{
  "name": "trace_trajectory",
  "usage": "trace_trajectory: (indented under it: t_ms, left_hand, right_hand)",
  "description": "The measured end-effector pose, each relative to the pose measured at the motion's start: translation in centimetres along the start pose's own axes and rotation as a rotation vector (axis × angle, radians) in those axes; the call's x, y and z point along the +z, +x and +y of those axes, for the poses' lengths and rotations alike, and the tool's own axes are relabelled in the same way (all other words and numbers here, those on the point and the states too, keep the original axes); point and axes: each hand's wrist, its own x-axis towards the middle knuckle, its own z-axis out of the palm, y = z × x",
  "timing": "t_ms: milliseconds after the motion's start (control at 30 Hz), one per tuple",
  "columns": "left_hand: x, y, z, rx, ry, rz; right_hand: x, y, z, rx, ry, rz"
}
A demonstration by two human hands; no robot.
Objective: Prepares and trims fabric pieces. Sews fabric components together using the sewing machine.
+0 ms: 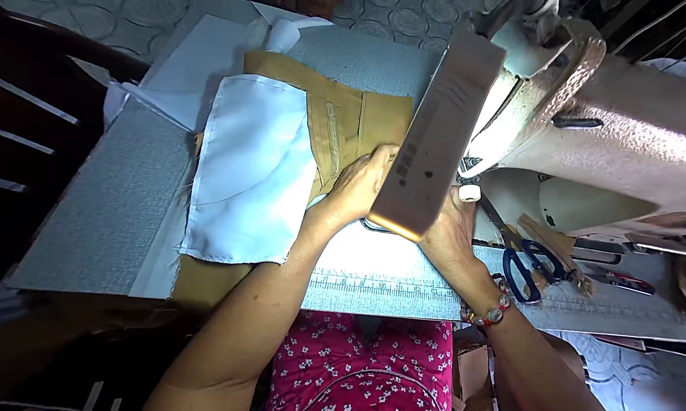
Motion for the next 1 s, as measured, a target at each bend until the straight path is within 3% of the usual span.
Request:
trace_trajectory:
  t_ms: [133,533,767,1000]
  left_hand:
    - [0.0,0.0,0.0,-0.034,-0.121,0.061]
    - [-0.1,-0.4,0.4,0.093,-0.098,0.096]
    - [-0.2,-0.5,0.4,0.086,-0.131,0.068]
    - [-0.6,-0.6,0.9,0.108,0.027,0.003]
  right_hand:
    - [-0.1,0.1,-0.4,0.002,-0.029,-0.015]
    - [-0.1,0.3,-1.0,0.026,-0.058,-0.054]
    - [-0.4,0.4,-1.6,0.014,-0.141,-0.113]
    - [-0.8,0.4,-1.7,0.068,-0.058,-0.134]
